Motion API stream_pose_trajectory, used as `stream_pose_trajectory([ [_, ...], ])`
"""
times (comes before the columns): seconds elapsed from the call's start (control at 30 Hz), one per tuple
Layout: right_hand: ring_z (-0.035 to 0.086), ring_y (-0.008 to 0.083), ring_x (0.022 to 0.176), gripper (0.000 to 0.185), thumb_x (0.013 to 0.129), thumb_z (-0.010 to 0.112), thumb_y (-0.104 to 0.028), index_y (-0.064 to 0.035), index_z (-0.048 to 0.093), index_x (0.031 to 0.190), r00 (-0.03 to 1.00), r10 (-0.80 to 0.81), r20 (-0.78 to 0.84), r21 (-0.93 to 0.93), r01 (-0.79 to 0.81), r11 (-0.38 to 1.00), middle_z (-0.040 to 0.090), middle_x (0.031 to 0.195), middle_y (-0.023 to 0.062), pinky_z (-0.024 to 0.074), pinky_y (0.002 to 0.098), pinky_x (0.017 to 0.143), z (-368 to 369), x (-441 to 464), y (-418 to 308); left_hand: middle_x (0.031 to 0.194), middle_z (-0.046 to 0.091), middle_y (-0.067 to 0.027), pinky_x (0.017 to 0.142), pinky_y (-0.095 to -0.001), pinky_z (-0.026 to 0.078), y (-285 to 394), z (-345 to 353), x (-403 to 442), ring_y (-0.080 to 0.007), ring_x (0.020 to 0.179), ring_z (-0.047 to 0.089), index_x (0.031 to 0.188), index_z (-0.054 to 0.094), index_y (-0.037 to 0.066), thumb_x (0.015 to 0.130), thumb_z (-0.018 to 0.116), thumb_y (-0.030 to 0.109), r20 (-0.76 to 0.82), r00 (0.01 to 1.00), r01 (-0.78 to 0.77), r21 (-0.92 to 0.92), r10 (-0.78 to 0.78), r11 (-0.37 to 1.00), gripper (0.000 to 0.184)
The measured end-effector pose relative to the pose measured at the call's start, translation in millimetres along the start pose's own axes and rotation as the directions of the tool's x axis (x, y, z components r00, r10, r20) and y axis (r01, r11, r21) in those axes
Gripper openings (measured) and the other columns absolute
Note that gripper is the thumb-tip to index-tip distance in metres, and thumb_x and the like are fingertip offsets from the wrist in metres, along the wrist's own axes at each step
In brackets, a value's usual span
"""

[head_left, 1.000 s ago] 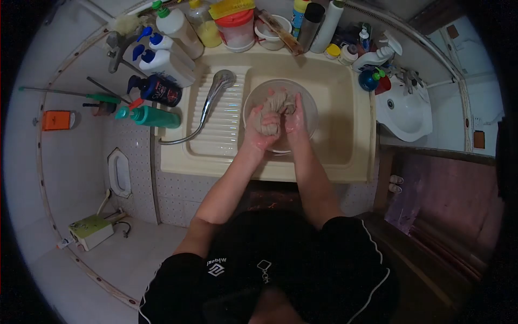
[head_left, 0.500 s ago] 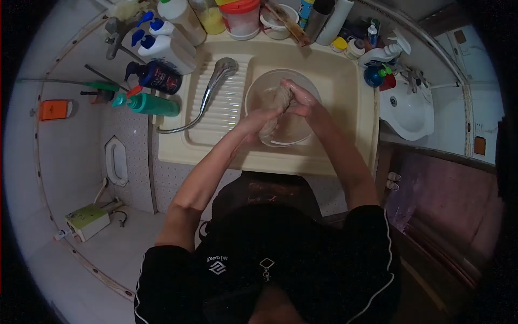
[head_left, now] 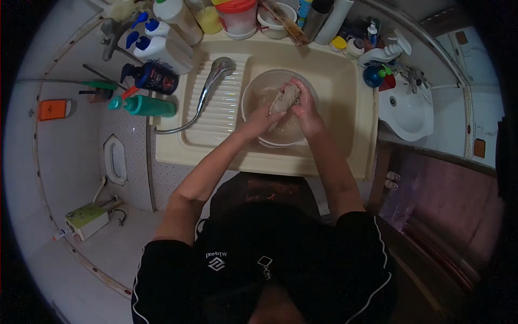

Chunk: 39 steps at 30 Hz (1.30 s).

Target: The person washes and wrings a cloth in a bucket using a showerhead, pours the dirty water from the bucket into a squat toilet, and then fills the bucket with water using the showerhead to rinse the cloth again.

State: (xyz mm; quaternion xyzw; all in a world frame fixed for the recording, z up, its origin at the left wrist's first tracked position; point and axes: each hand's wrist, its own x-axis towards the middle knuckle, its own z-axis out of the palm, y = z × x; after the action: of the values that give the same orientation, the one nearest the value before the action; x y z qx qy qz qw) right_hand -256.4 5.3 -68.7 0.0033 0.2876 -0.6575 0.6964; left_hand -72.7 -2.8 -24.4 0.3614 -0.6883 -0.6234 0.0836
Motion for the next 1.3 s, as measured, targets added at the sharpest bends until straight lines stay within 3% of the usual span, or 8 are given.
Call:
stream_pose_trajectory([
  [0.13,0.058,0.0225,0.078,0.013,0.084,0.053,-0.016,-0.0039,0.054,0.083,0.932,-0.362,0.012,-0.288,0.35,0.891,0.06,0.083,0.0103,0.0481,0.0367,0.073,38.2,-5.4,-15.3,0.11,0.058,-0.0211,0.093,-0.0385,0.043,19.9,0.2,-6.4,-0.0341,0.101,0.058,0.134,0.036,0.001,0.084,0.056,0.048,-0.303,0.953,0.069,0.161,-0.017,0.984,0.071],
  [0.2,0.058,0.0221,0.078,0.012,0.081,0.054,-0.013,-0.001,0.055,0.086,0.881,-0.465,0.089,-0.324,0.467,0.823,0.06,0.084,0.0119,0.0481,0.0362,0.074,66.1,-19.8,-17.0,0.125,0.049,-0.0144,0.092,-0.0435,0.046,56.7,-7.7,-16.9,-0.0285,0.118,0.047,0.128,0.047,0.009,0.089,0.05,0.046,0.39,0.781,0.437,-0.899,-0.488,-0.02,0.054],
  [0.4,0.058,0.0291,0.082,0.015,0.08,0.055,-0.017,-0.0033,0.05,0.078,0.9,-0.375,0.223,-0.133,0.41,0.903,0.059,0.085,0.018,0.0481,0.0388,0.073,119.4,-56.8,-4.4,0.098,0.061,-0.0146,0.089,-0.0411,0.049,9.1,-16.9,28.7,-0.031,0.091,0.06,0.107,0.053,0.002,0.084,0.058,0.024,0.175,0.919,0.045,-0.937,-0.355,-0.346,0.033],
  [0.67,0.058,0.0224,0.092,0.017,0.082,0.057,-0.011,-0.003,0.059,0.096,0.883,-0.46,0.097,-0.81,0.339,0.478,0.059,0.096,0.0082,0.0473,0.0342,0.082,-26.5,-13.1,36.7,0.094,0.064,-0.0139,0.079,-0.0326,0.05,73.8,-1.8,9.7,-0.0257,0.09,0.061,0.088,0.06,0.0,0.075,0.052,-0.003,-0.695,0.675,-0.406,-0.63,-0.248,0.662,0.015],
  [0.73,0.057,0.0213,0.095,0.018,0.084,0.055,-0.011,-0.0032,0.059,0.099,0.961,-0.263,-0.092,-0.492,0.186,0.851,0.059,0.097,0.0074,0.0466,0.033,0.083,17.1,-37.1,24.5,0.096,0.065,-0.0145,0.082,-0.0313,0.048,85.0,4.3,5.8,-0.025,0.089,0.062,0.081,0.063,0.0,0.072,0.056,-0.004,-0.713,0.692,-0.364,-0.208,0.114,0.908,0.013],
  [0.93,0.055,0.0152,0.094,0.022,0.089,0.051,-0.019,-0.0034,0.058,0.102,0.975,-0.064,0.213,-0.424,0.151,0.893,0.058,0.099,0.0052,0.0456,0.0298,0.082,19.7,-51.4,15.1,0.087,0.064,-0.0093,0.076,-0.0361,0.049,90.5,8.1,-3.7,-0.0255,0.085,0.062,0.075,0.063,0.005,0.06,0.062,-0.001,-0.129,0.64,-0.683,0.355,0.757,0.638,0.016],
  [1.07,0.055,0.0126,0.076,0.023,0.088,0.052,-0.024,-0.0036,0.06,0.084,0.857,0.511,0.072,-0.56,-0.389,0.731,0.06,0.083,0.0058,0.0447,0.0286,0.07,52.8,-26.4,-13.9,0.082,0.062,-0.0073,0.07,-0.0397,0.05,96.4,9.9,-9.7,-0.0254,0.08,0.061,0.071,0.062,0.008,0.062,0.062,0.005,0.182,0.638,-0.744,0.398,0.748,0.537,0.01],
  [1.3,0.053,0.0137,0.052,0.024,0.083,0.056,-0.017,-0.001,0.054,0.064,0.857,0.516,0.0,-0.919,-0.203,0.337,0.054,0.059,0.0062,0.0422,0.0273,0.05,89.6,-14.9,-10.5,0.082,0.064,-0.0084,0.065,-0.0404,0.05,67.1,42.1,11.9,-0.0258,0.077,0.063,0.072,0.067,0.01,0.07,0.057,0.013,0.707,0.535,-0.822,0.562,0.463,0.09,0.011],
])
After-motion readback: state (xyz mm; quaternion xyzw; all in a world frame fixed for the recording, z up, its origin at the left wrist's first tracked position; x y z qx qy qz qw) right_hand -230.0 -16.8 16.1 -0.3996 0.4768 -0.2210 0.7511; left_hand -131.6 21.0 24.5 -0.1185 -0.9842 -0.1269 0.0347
